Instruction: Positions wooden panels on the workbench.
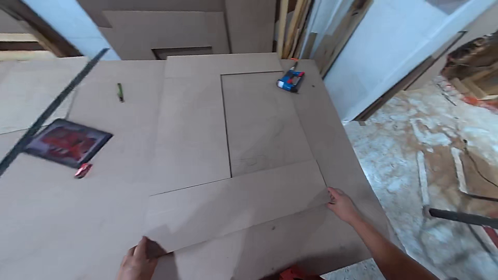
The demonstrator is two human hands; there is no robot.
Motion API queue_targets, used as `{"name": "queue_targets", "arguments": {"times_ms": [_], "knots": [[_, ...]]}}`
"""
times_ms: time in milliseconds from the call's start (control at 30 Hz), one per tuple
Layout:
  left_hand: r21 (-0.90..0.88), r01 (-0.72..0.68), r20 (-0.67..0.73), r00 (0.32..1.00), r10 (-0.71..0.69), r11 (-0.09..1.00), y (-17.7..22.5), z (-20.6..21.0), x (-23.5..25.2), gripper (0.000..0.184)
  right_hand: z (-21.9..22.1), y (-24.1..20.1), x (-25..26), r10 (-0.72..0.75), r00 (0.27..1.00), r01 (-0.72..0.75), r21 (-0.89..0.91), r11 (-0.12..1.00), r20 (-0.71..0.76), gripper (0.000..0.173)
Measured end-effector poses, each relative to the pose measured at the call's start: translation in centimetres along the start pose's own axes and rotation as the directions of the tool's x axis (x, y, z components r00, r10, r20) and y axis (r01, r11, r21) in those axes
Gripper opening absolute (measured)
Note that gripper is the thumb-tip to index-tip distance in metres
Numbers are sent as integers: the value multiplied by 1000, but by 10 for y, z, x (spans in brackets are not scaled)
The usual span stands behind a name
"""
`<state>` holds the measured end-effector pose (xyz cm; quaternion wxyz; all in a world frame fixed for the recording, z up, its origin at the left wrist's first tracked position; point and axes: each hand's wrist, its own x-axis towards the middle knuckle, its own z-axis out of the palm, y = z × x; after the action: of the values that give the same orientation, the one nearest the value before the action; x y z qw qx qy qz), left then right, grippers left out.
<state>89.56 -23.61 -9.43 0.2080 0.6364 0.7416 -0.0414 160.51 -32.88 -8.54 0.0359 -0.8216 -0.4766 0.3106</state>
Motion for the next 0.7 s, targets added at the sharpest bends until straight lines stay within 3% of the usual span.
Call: {"name": "queue_targets", "arguments": {"times_ms": [167, 300, 367, 467, 533, 700], "knots": [[12, 67, 83, 994, -68, 998, 5, -9, 6, 87, -6, -3, 1, 11, 998, -14, 42, 999, 57, 74], [-105, 92, 105, 991, -81, 990, 0, -12, 10, 99, -12, 5, 5, -19, 995, 7, 114, 993, 103, 70], [-208, 99, 118, 990, -75, 973, -5, -11, 12, 99, -9, 9, 6, -21, 998, 12, 141, 990, 58, 64], [-198, 144, 97, 987, -127, 969, -3, -4, 14, 104, 5, 12, 6, 11, 999, 0, 207, 978, -50, 52], [-158, 171, 76, 984, -161, 972, 2, 0, 13, 110, 11, 13, 7, 14, 996, 7, 238, 971, -89, 50], [-162, 163, 73, 986, -153, 973, 10, -2, 14, 105, 9, 14, 5, 4, 996, 12, 176, 984, -91, 51]]}}
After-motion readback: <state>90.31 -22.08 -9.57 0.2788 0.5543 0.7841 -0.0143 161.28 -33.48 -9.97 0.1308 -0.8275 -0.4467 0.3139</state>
